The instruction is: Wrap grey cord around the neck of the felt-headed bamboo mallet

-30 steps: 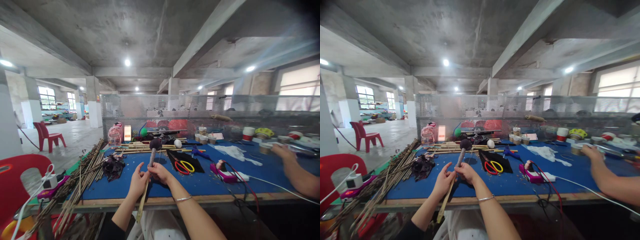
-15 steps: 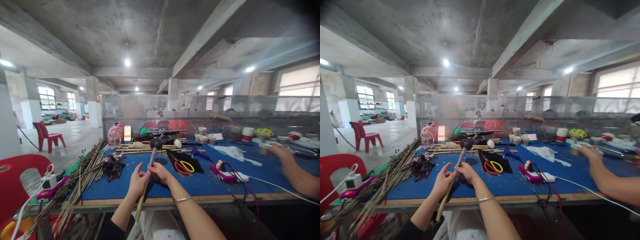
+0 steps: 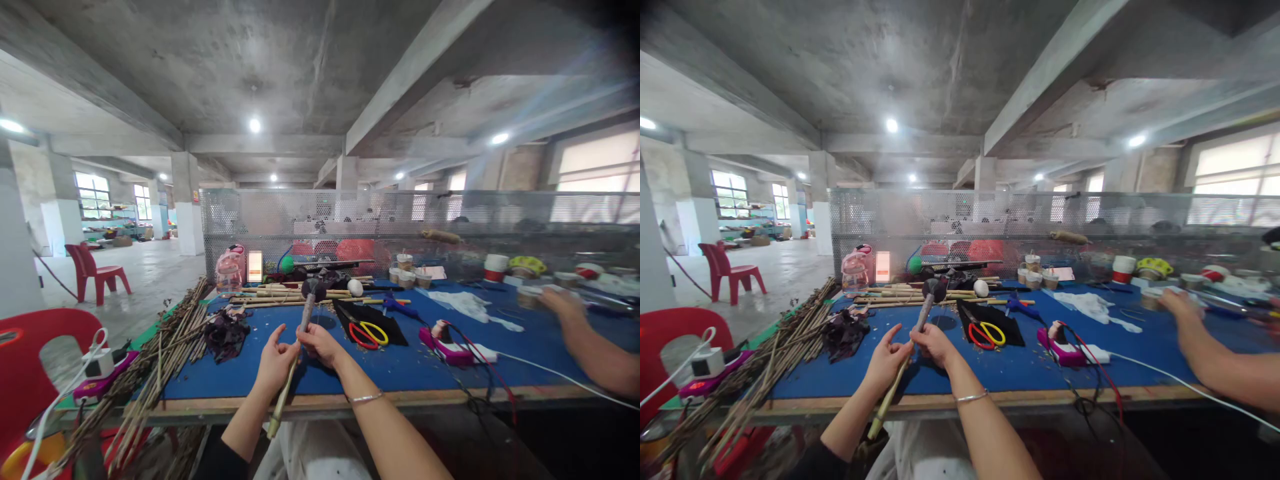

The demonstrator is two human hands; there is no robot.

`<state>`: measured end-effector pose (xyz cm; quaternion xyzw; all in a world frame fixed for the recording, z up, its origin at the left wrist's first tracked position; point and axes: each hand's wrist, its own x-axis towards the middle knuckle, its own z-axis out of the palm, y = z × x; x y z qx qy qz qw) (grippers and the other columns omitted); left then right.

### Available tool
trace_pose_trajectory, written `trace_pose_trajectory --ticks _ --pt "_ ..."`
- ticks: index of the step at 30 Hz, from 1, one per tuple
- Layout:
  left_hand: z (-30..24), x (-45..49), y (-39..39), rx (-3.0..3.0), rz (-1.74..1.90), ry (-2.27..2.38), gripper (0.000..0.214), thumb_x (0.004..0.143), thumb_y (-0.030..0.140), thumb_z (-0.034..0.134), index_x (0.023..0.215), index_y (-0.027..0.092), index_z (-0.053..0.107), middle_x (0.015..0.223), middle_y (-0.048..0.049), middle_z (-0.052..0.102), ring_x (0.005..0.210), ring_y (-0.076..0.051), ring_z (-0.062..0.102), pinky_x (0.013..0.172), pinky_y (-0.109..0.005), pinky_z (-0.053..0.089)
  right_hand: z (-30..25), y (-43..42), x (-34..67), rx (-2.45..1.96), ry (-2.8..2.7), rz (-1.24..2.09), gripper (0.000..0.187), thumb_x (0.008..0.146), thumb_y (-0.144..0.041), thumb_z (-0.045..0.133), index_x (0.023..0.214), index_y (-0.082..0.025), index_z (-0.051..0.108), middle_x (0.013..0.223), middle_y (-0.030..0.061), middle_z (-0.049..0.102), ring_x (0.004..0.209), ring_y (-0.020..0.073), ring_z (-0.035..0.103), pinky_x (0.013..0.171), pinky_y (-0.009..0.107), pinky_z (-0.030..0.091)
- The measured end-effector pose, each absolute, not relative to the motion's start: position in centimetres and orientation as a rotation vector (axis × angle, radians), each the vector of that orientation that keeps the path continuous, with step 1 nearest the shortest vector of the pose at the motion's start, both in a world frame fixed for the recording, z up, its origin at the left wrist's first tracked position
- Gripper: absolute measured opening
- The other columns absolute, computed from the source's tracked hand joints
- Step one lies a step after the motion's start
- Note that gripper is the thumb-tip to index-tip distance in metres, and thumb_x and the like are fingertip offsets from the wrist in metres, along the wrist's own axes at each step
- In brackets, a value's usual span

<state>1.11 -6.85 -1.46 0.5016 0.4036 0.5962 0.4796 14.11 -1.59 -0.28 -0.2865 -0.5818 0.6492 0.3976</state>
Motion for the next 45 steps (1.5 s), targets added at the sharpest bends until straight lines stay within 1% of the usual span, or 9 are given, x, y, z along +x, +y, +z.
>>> trace_pose_trajectory --ticks 4,11,15,20,24,27,35,41,45 --pt "-1.34 1.18 -6.99 1.210 1.401 0.956 0.083 0.066 0.044 0.063 0.131 0.009 0.024 0.057 0.0013 0.059 0.046 -0.012 0.054 0.044 -0.021 0.037 -0.42 -1.53 14.10 -0.710 -1.475 1.670 0.038 0.061 -0.040 0.070 0.078 -0.018 0.044 0.041 -0.0128 0.030 0.033 0.0017 0.017 0.034 0.019 0.007" --pt "-1.52 1.21 -6.84 1.302 1.525 1.059 0.073 0.058 0.029 0.071 0.120 0.007 0.041 0.054 0.0058 0.052 0.048 -0.007 0.047 0.049 -0.019 0.035 -0.63 -1.34 14.08 -0.708 -1.479 1.650 0.037 0.061 -0.037 0.071 0.076 -0.018 0.044 0.045 -0.0100 0.041 0.031 0.0015 0.021 0.033 0.020 0.008" --pt "-1.61 1.25 -7.00 1.302 1.527 1.003 0.075 0.065 0.033 0.066 0.127 0.008 0.032 0.053 0.0050 0.054 0.048 -0.009 0.049 0.048 -0.020 0.036 -0.66 -1.27 14.06 -0.701 -1.476 1.652 0.037 0.061 -0.038 0.070 0.078 -0.017 0.044 0.043 -0.0117 0.036 0.031 0.0014 0.020 0.033 0.019 0.009" --pt "-1.74 1.35 -6.91 1.248 1.395 0.952 0.075 0.072 0.042 0.058 0.132 0.012 0.025 0.058 0.0022 0.058 0.045 -0.011 0.054 0.043 -0.020 0.035 -0.58 -1.41 13.95 -0.729 -1.495 1.675 0.039 0.060 -0.040 0.071 0.079 -0.017 0.045 0.043 -0.0095 0.040 0.033 0.0035 0.031 0.034 0.019 0.010" --pt "-2.03 1.26 -6.42 1.318 1.489 1.026 0.073 0.063 0.034 0.069 0.123 0.009 0.037 0.057 0.0048 0.054 0.049 -0.008 0.051 0.049 -0.019 0.037 -0.67 -1.36 13.99 -0.726 -1.488 1.663 0.038 0.061 -0.040 0.070 0.077 -0.017 0.045 0.045 -0.0097 0.040 0.032 0.0017 0.025 0.034 0.019 0.009" --pt "-2.14 1.12 -6.30 1.325 1.522 1.077 0.077 0.057 0.030 0.073 0.122 0.009 0.038 0.055 0.0064 0.052 0.049 -0.008 0.049 0.049 -0.018 0.036 -0.70 -1.28 14.03 -0.727 -1.481 1.662 0.038 0.061 -0.040 0.070 0.076 -0.017 0.044 0.046 -0.0097 0.041 0.032 0.0012 0.023 0.034 0.019 0.009" --pt "-1.73 1.33 -6.83 1.237 1.394 0.974 0.077 0.070 0.039 0.060 0.131 0.011 0.023 0.057 0.0021 0.058 0.046 -0.012 0.054 0.044 -0.020 0.036 -0.41 -1.56 13.97 -0.748 -1.492 1.656 0.037 0.061 -0.039 0.070 0.076 -0.017 0.045 0.041 -0.0114 0.034 0.033 0.0022 0.023 0.035 0.019 0.010" --pt "-2.03 1.22 -6.57 1.337 1.494 1.066 0.073 0.062 0.033 0.069 0.124 0.009 0.037 0.056 0.0056 0.053 0.048 -0.008 0.050 0.048 -0.019 0.037 -0.53 -1.43 13.96 -0.761 -1.482 1.616 0.039 0.060 -0.040 0.071 0.076 -0.017 0.044 0.045 -0.0103 0.039 0.032 0.0018 0.024 0.034 0.019 0.010" --pt "-1.98 1.19 -6.61 1.308 1.505 1.072 0.076 0.062 0.033 0.069 0.125 0.009 0.034 0.053 0.0054 0.054 0.046 -0.008 0.049 0.046 -0.019 0.036 -0.47 -1.40 13.98 -0.747 -1.477 1.605 0.038 0.060 -0.039 0.071 0.075 -0.018 0.043 0.043 -0.0113 0.036 0.032 0.0016 0.021 0.034 0.019 0.010"
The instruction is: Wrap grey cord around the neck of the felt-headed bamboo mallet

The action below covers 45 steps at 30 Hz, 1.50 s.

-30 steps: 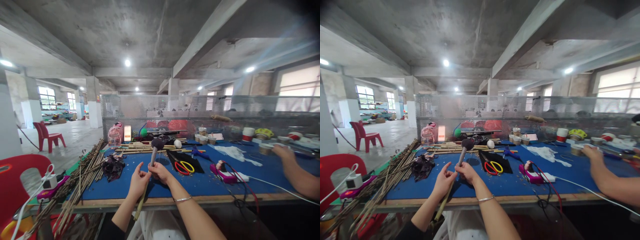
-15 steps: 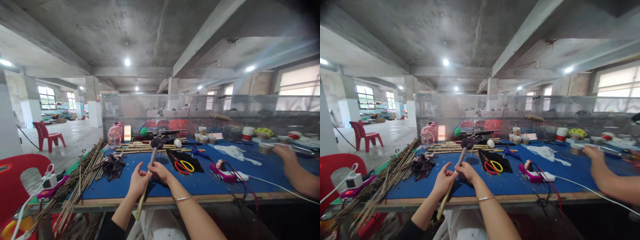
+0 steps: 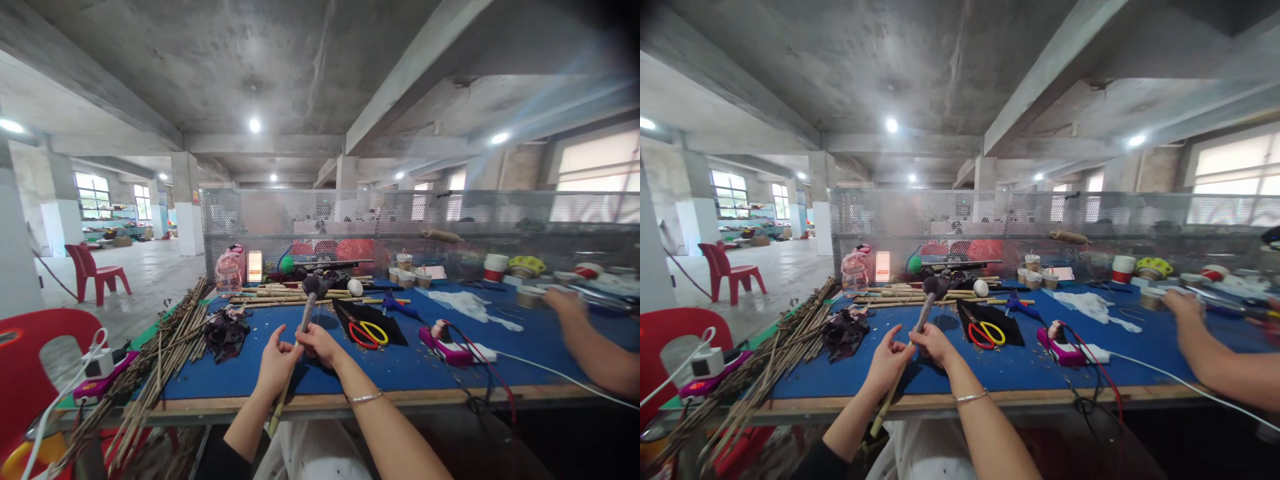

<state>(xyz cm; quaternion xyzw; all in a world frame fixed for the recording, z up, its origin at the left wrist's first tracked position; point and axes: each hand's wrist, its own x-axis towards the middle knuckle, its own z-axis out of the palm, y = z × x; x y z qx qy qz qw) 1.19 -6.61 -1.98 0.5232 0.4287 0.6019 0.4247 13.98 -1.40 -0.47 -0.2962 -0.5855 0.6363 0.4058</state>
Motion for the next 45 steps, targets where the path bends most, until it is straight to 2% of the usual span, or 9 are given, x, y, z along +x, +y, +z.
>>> trace_pose_trajectory --ticks 4,7,12,15,21,28,38,41,45 --pt "-1.66 1.28 -6.84 1.219 1.465 0.975 0.078 0.067 0.042 0.063 0.129 0.011 0.027 0.057 0.0019 0.058 0.048 -0.011 0.055 0.045 -0.020 0.039 -0.32 -1.53 13.97 -0.731 -1.485 1.632 0.036 0.063 -0.040 0.069 0.076 -0.017 0.044 0.042 -0.0116 0.034 0.033 0.0021 0.020 0.035 0.019 0.011" --pt "-1.54 1.31 -6.82 1.219 1.423 0.986 0.072 0.068 0.044 0.061 0.125 0.010 0.033 0.058 0.0012 0.058 0.047 -0.011 0.055 0.043 -0.020 0.038 -0.30 -1.57 13.96 -0.737 -1.499 1.636 0.035 0.064 -0.041 0.068 0.074 -0.017 0.043 0.041 -0.0113 0.034 0.033 0.0022 0.021 0.034 0.019 0.011" --pt "-1.85 1.14 -6.53 1.300 1.528 1.055 0.070 0.059 0.033 0.071 0.118 0.009 0.042 0.054 0.0061 0.052 0.047 -0.007 0.048 0.047 -0.018 0.035 -0.33 -1.59 13.89 -0.753 -1.500 1.621 0.036 0.061 -0.040 0.069 0.073 -0.017 0.044 0.044 -0.0105 0.037 0.032 0.0014 0.022 0.034 0.019 0.011" --pt "-1.92 1.07 -6.62 1.315 1.541 1.065 0.072 0.060 0.031 0.071 0.121 0.008 0.039 0.054 0.0058 0.052 0.048 -0.007 0.048 0.048 -0.018 0.036 -0.29 -1.66 13.88 -0.767 -1.479 1.613 0.036 0.061 -0.039 0.069 0.074 -0.017 0.044 0.042 -0.0113 0.035 0.032 0.0017 0.021 0.034 0.019 0.010" --pt "-1.54 1.35 -7.06 1.242 1.404 0.966 0.078 0.071 0.041 0.059 0.132 0.011 0.022 0.060 0.0006 0.059 0.048 -0.012 0.055 0.046 -0.021 0.039 -0.24 -1.74 13.91 -0.757 -1.492 1.631 0.037 0.062 -0.041 0.068 0.076 -0.017 0.044 0.040 -0.0116 0.034 0.032 0.0022 0.021 0.034 0.018 0.010" --pt "-1.91 1.28 -6.69 1.335 1.536 1.071 0.073 0.060 0.030 0.072 0.122 0.008 0.039 0.055 0.0064 0.051 0.049 -0.007 0.048 0.049 -0.018 0.036 -0.37 -1.50 13.91 -0.766 -1.459 1.602 0.039 0.059 -0.040 0.071 0.076 -0.017 0.044 0.043 -0.0111 0.036 0.031 0.0014 0.021 0.033 0.019 0.009" --pt "-1.51 1.45 -7.03 1.179 1.420 0.970 0.079 0.069 0.043 0.062 0.131 0.013 0.023 0.060 0.0009 0.060 0.044 -0.011 0.055 0.043 -0.020 0.039 -0.07 -1.77 13.82 -0.734 -1.509 1.649 0.035 0.064 -0.042 0.067 0.073 -0.017 0.045 0.037 -0.0122 0.032 0.029 0.0014 0.017 0.033 0.019 0.006" --pt "-1.60 1.32 -6.90 1.252 1.421 1.022 0.070 0.069 0.040 0.063 0.125 0.011 0.033 0.060 0.0013 0.058 0.047 -0.010 0.054 0.045 -0.019 0.038 -0.23 -1.67 13.88 -0.743 -1.498 1.627 0.035 0.063 -0.040 0.068 0.074 -0.017 0.044 0.039 -0.0116 0.035 0.029 0.0013 0.017 0.032 0.019 0.006" --pt "-1.90 1.18 -6.68 1.316 1.539 1.078 0.064 0.059 0.032 0.072 0.114 0.010 0.046 0.055 0.0056 0.052 0.049 -0.008 0.050 0.050 -0.018 0.037 -0.39 -1.52 13.91 -0.762 -1.483 1.593 0.035 0.062 -0.040 0.069 0.076 -0.017 0.045 0.039 -0.0122 0.034 0.028 0.0011 0.018 0.032 0.019 0.006"
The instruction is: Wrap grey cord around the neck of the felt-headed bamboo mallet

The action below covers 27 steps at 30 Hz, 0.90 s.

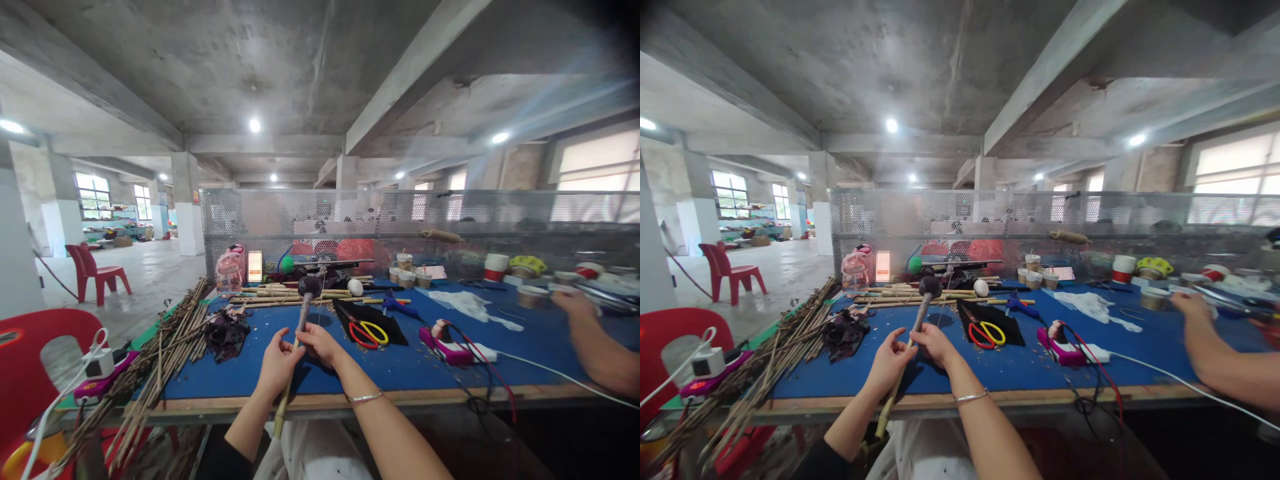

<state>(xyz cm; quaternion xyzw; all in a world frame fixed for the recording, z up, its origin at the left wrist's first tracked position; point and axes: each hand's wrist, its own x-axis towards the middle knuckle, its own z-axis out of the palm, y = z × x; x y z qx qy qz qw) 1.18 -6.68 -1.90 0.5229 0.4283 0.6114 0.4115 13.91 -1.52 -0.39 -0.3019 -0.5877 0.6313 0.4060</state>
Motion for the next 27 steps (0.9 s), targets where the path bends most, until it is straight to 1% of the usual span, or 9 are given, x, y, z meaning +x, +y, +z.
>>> trace_pose_trajectory --ticks 3,8,11,14,17,20,22,25,27 --pt "-1.95 1.23 -6.71 1.282 1.553 1.046 0.069 0.061 0.036 0.070 0.118 0.010 0.042 0.052 0.0062 0.052 0.047 -0.008 0.050 0.049 -0.019 0.037 -0.35 -1.52 13.88 -0.757 -1.483 1.599 0.036 0.062 -0.040 0.069 0.075 -0.018 0.045 0.039 -0.0127 0.032 0.029 0.0010 0.017 0.033 0.019 0.006" --pt "-1.78 1.28 -6.77 1.213 1.462 0.996 0.076 0.067 0.044 0.063 0.127 0.011 0.030 0.057 0.0025 0.058 0.045 -0.010 0.053 0.044 -0.019 0.037 -0.28 -1.54 13.84 -0.779 -1.504 1.609 0.036 0.062 -0.042 0.068 0.075 -0.016 0.046 0.042 -0.0103 0.038 0.031 0.0014 0.019 0.034 0.019 0.007" --pt "-1.66 1.19 -6.70 1.241 1.450 1.021 0.071 0.067 0.043 0.064 0.123 0.010 0.036 0.057 0.0023 0.058 0.045 -0.010 0.053 0.044 -0.019 0.036 -0.28 -1.57 13.87 -0.782 -1.502 1.612 0.036 0.062 -0.042 0.068 0.075 -0.016 0.046 0.042 -0.0101 0.039 0.031 0.0011 0.018 0.034 0.019 0.006" --pt "-1.62 1.11 -6.66 1.290 1.487 1.060 0.065 0.061 0.037 0.070 0.114 0.008 0.046 0.050 0.0063 0.051 0.045 -0.008 0.049 0.047 -0.019 0.035 -0.23 -1.63 13.90 -0.773 -1.502 1.611 0.036 0.062 -0.041 0.069 0.075 -0.017 0.046 0.041 -0.0105 0.038 0.030 0.0009 0.018 0.034 0.019 0.006" --pt "-1.72 1.12 -6.65 1.300 1.516 1.052 0.068 0.060 0.032 0.072 0.116 0.006 0.045 0.048 0.0078 0.049 0.045 -0.007 0.047 0.047 -0.019 0.035 -0.17 -1.66 13.89 -0.765 -1.496 1.628 0.035 0.062 -0.040 0.069 0.077 -0.017 0.046 0.041 -0.0113 0.035 0.030 0.0008 0.018 0.033 0.019 0.006" --pt "-1.73 1.18 -6.67 1.226 1.501 0.974 0.073 0.065 0.034 0.068 0.125 0.006 0.036 0.054 0.0045 0.055 0.046 -0.009 0.051 0.047 -0.020 0.038 -0.17 -1.64 13.87 -0.758 -1.487 1.651 0.035 0.063 -0.040 0.068 0.079 -0.017 0.048 0.042 -0.0106 0.037 0.031 0.0010 0.018 0.033 0.018 0.006" --pt "-1.60 1.20 -6.72 1.147 1.475 0.916 0.072 0.068 0.033 0.066 0.126 0.006 0.034 0.061 0.0002 0.060 0.050 -0.010 0.055 0.049 -0.021 0.042 -0.20 -1.62 13.86 -0.763 -1.483 1.655 0.035 0.063 -0.040 0.068 0.081 -0.016 0.049 0.046 -0.0086 0.043 0.032 0.0011 0.021 0.033 0.018 0.007" --pt "-1.28 1.19 -6.92 1.063 1.435 0.853 0.060 0.069 0.030 0.066 0.120 0.007 0.042 0.068 -0.0046 0.064 0.055 -0.011 0.059 0.053 -0.021 0.045 -0.23 -1.64 13.85 -0.760 -1.487 1.664 0.036 0.064 -0.041 0.068 0.082 -0.015 0.051 0.051 -0.0061 0.047 0.034 0.0014 0.028 0.033 0.017 0.008" --pt "-1.08 1.15 -7.12 1.020 1.416 0.812 0.053 0.069 0.029 0.066 0.115 0.008 0.047 0.070 -0.0055 0.064 0.057 -0.011 0.059 0.054 -0.021 0.046 -0.18 -1.70 13.82 -0.753 -1.502 1.672 0.035 0.064 -0.041 0.067 0.083 -0.014 0.053 0.052 -0.0058 0.047 0.034 0.0013 0.029 0.033 0.018 0.008"
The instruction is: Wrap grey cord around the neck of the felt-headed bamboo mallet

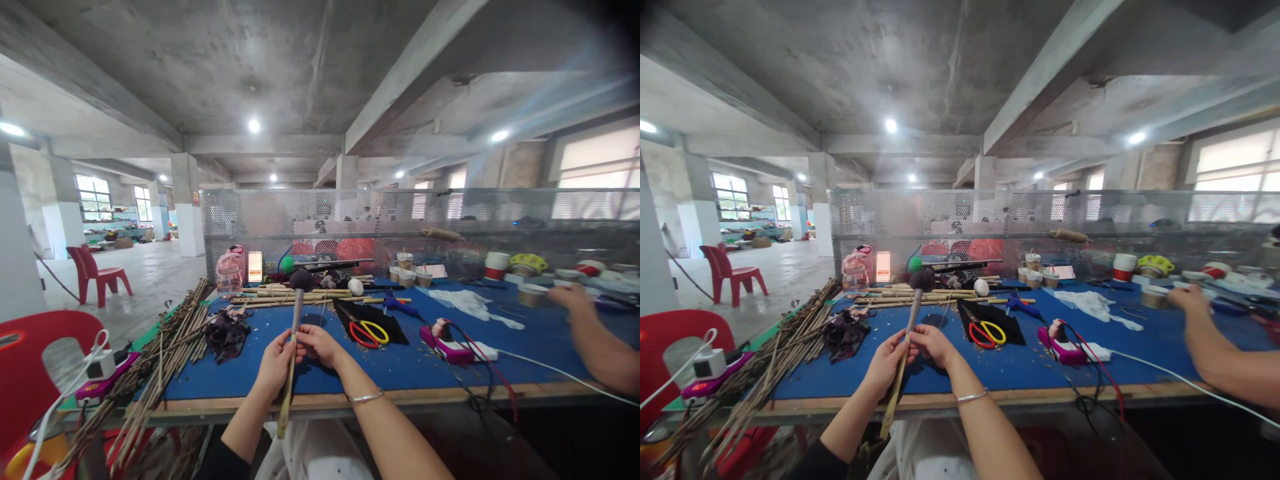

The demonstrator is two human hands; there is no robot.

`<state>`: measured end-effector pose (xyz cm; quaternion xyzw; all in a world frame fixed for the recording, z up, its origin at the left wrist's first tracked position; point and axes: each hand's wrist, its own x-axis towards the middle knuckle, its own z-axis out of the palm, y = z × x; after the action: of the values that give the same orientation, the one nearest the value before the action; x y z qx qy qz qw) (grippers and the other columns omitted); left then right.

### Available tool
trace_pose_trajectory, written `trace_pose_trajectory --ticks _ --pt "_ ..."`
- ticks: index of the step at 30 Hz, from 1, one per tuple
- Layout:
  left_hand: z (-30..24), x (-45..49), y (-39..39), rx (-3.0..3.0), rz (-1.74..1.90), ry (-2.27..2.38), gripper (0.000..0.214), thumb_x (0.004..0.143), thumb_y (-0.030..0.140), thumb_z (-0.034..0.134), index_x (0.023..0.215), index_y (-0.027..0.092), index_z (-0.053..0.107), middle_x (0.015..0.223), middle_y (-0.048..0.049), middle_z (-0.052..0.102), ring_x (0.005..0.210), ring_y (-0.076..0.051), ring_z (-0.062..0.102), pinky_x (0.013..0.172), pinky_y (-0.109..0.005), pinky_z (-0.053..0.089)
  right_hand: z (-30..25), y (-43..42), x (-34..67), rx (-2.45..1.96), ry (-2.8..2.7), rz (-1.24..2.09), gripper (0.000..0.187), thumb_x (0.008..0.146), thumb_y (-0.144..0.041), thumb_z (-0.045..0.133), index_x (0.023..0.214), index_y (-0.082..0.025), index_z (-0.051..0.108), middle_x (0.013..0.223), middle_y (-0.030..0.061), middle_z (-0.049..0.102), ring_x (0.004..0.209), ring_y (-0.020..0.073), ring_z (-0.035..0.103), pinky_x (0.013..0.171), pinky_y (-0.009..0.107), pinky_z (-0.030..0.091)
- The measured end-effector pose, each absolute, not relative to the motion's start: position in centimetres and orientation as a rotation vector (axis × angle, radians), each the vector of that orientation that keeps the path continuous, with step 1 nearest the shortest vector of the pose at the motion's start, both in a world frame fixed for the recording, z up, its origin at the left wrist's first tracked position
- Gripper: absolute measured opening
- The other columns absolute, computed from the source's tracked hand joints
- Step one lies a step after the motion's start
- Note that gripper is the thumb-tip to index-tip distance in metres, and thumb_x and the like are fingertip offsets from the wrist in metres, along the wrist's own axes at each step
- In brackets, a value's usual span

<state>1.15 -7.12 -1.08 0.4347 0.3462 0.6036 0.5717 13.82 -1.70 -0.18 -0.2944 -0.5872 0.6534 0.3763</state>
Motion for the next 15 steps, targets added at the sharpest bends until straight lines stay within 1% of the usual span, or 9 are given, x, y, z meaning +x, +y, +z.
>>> trace_pose_trajectory --ticks 2,4,7,9,11,13,15 --pt "-0.92 1.10 -7.31 0.990 1.418 0.779 0.050 0.067 0.028 0.067 0.111 0.009 0.049 0.069 -0.0041 0.063 0.054 -0.009 0.056 0.048 -0.018 0.043 -0.11 -1.76 13.78 -0.745 -1.528 1.659 0.035 0.065 -0.040 0.067 0.083 -0.013 0.054 0.052 -0.0058 0.048 0.033 0.0009 0.027 0.033 0.018 0.007" --pt "-0.80 1.02 -7.40 0.955 1.429 0.771 0.048 0.065 0.028 0.067 0.107 0.011 0.050 0.065 -0.0012 0.060 0.046 -0.006 0.050 0.039 -0.015 0.036 -0.07 -1.81 13.72 -0.743 -1.543 1.628 0.034 0.064 -0.040 0.067 0.080 -0.013 0.053 0.049 -0.0068 0.046 0.032 0.0008 0.024 0.032 0.019 0.007" --pt "-0.75 0.93 -7.28 0.875 1.459 0.814 0.041 0.064 0.032 0.065 0.098 0.014 0.051 0.059 0.0029 0.054 0.040 -0.004 0.042 0.033 -0.014 0.027 -0.11 -1.82 13.66 -0.751 -1.511 1.615 0.033 0.062 -0.040 0.069 0.072 -0.016 0.049 0.041 -0.0108 0.037 0.031 0.0014 0.020 0.032 0.019 0.007" --pt "-0.80 0.94 -7.14 0.867 1.476 0.852 0.036 0.064 0.038 0.063 0.088 0.015 0.051 0.054 0.0048 0.050 0.037 -0.004 0.038 0.032 -0.014 0.025 -0.18 -1.80 13.68 -0.756 -1.498 1.637 0.033 0.061 -0.040 0.068 0.067 -0.017 0.046 0.038 -0.0120 0.031 0.031 0.0019 0.018 0.032 0.019 0.007" --pt "-0.84 1.06 -7.09 0.923 1.482 0.877 0.035 0.064 0.044 0.062 0.079 0.015 0.050 0.052 0.0059 0.047 0.036 -0.003 0.035 0.030 -0.014 0.024 -0.25 -1.76 13.74 -0.763 -1.525 1.645 0.032 0.062 -0.040 0.067 0.064 -0.017 0.047 0.037 -0.0117 0.031 0.031 0.0021 0.018 0.032 0.019 0.008" --pt "-0.86 1.25 -7.17 0.986 1.500 0.919 0.036 0.064 0.048 0.060 0.076 0.015 0.050 0.051 0.0064 0.046 0.034 -0.003 0.034 0.030 -0.014 0.024 -0.32 -1.68 13.81 -0.775 -1.570 1.637 0.031 0.062 -0.041 0.067 0.062 -0.016 0.048 0.036 -0.0111 0.031 0.031 0.0021 0.018 0.031 0.019 0.008" --pt "-0.85 1.44 -7.35 1.020 1.529 0.980 0.038 0.065 0.050 0.058 0.079 0.015 0.051 0.050 0.0065 0.046 0.033 -0.003 0.034 0.030 -0.015 0.025 -0.36 -1.60 13.87 -0.782 -1.594 1.636 0.031 0.062 -0.041 0.067 0.062 -0.015 0.049 0.035 -0.0110 0.031 0.030 0.0022 0.018 0.031 0.019 0.008"
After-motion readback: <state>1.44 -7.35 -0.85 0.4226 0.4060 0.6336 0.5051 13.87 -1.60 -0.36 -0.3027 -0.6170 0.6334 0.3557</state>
